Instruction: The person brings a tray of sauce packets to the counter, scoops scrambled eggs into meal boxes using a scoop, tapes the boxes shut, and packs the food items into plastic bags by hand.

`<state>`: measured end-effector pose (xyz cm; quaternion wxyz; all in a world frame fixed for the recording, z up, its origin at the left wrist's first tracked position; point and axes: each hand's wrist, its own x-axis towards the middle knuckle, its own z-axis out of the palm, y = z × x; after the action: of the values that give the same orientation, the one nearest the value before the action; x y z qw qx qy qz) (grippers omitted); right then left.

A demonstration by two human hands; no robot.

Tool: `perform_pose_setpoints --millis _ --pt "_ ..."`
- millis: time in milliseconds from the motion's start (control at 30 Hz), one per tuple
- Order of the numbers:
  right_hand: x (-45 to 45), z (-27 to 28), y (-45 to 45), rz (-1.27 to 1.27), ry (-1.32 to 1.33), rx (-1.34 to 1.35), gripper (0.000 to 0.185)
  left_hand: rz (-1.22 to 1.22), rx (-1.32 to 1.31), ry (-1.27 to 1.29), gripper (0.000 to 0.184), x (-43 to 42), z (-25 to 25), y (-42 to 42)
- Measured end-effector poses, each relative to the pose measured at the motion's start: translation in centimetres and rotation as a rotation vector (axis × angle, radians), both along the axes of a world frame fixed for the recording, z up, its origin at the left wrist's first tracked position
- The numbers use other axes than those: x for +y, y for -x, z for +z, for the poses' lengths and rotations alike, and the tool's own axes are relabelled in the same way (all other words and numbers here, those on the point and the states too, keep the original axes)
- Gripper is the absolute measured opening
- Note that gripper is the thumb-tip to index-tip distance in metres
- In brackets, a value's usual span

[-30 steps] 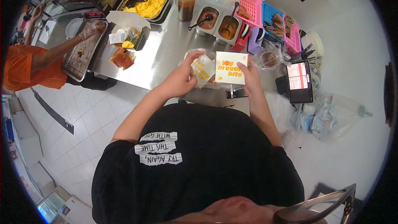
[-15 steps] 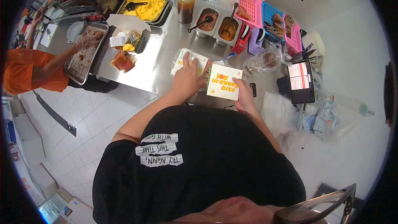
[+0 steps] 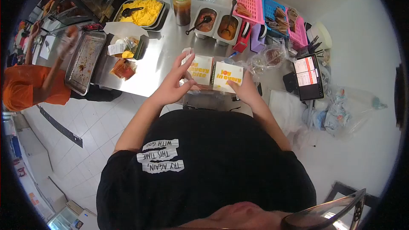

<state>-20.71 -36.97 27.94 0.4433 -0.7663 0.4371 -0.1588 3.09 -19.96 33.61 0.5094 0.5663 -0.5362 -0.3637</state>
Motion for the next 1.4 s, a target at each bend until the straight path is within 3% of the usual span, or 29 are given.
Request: perform_pose_setpoints --millis 133,233,300,367,433,533,633,733,800,833,900,1000,1100,1133,1233,1267,1333,1400 --pt "1.0 5.0 0.5 0.121 0.395 0.218 0.064 -0.002 -0.006 0.012 0.075 0.0 0.7 -0.2" --pt "1.2 8.9 0.6 0.175 0.224 0.203 0.053 0.054 0.110 -0.013 0.074 0.0 1.8 -0.5" --pt "1.3 8.6 0.1 -0.082 0.806 0.153 0.038 0.079 0.191 -0.036 0.075 -0.2 1.9 -0.9" --pt "0.0 6.2 0.3 -0.148 0.742 0.056 0.028 0.083 0.249 -0.055 0.078 -0.7 1.7 -1.7" --pt "-3.1 1.1 1.7 -0.015 0.033 -0.076 0.025 0.107 0.307 -0.043 0.075 -1.3 2.6 -1.8" --pt "-4.5 7.5 -0.6 0.034 -0.298 -0.585 0.021 0.197 0.338 0.053 0.072 -2.2 4.0 -2.0" --pt "-6.6 9.6 -3.6 0.061 -0.465 -0.620 0.018 0.318 0.542 -0.101 0.069 -3.0 5.9 -2.0" --pt "-5.0 10.2 -5.4 -0.023 -0.323 -0.447 0.019 0.239 0.326 -0.146 0.065 -3.1 4.4 -1.8" --pt "-4.4 7.9 -4.5 0.155 -0.156 -0.388 0.028 0.055 0.162 -0.162 0.065 -3.0 4.2 -1.4" --pt "-3.6 8.4 -3.2 0.252 -0.204 -0.359 0.039 -0.066 0.099 -0.163 0.066 -2.3 4.7 -1.1" --pt "-2.7 7.9 -0.2 0.321 -0.044 -0.383 0.047 -0.122 0.212 -0.136 0.069 -1.5 5.0 -1.0" --pt "-2.3 6.1 3.6 0.122 0.259 -0.255 0.051 -0.069 0.252 -0.105 0.069 -1.4 4.1 -0.1" --pt "-2.2 -0.3 6.6 0.212 -0.049 -0.415 0.051 -0.094 0.220 -0.107 0.069 -1.9 3.8 0.3" --pt "-1.7 0.3 7.2 0.221 -0.378 -0.633 0.048 -0.100 0.193 -0.107 0.070 -2.1 3.9 0.3" --pt "-5.1 -1.0 10.2 0.105 -0.252 -0.671 0.051 -0.022 0.146 -0.129 0.068 -2.1 4.8 0.8" --pt "-6.7 -1.5 11.5 -0.033 -0.245 -0.655 0.039 0.000 0.154 -0.140 0.067 -2.1 4.7 0.6" --pt "-10.5 -1.6 15.0 -0.208 -0.291 -0.468 0.029 0.036 0.162 -0.107 0.063 -2.1 4.3 0.3" --pt "-13.3 -1.9 18.2 -0.310 0.002 0.015 0.022 0.069 0.121 -0.130 0.062 -2.0 4.6 0.4"
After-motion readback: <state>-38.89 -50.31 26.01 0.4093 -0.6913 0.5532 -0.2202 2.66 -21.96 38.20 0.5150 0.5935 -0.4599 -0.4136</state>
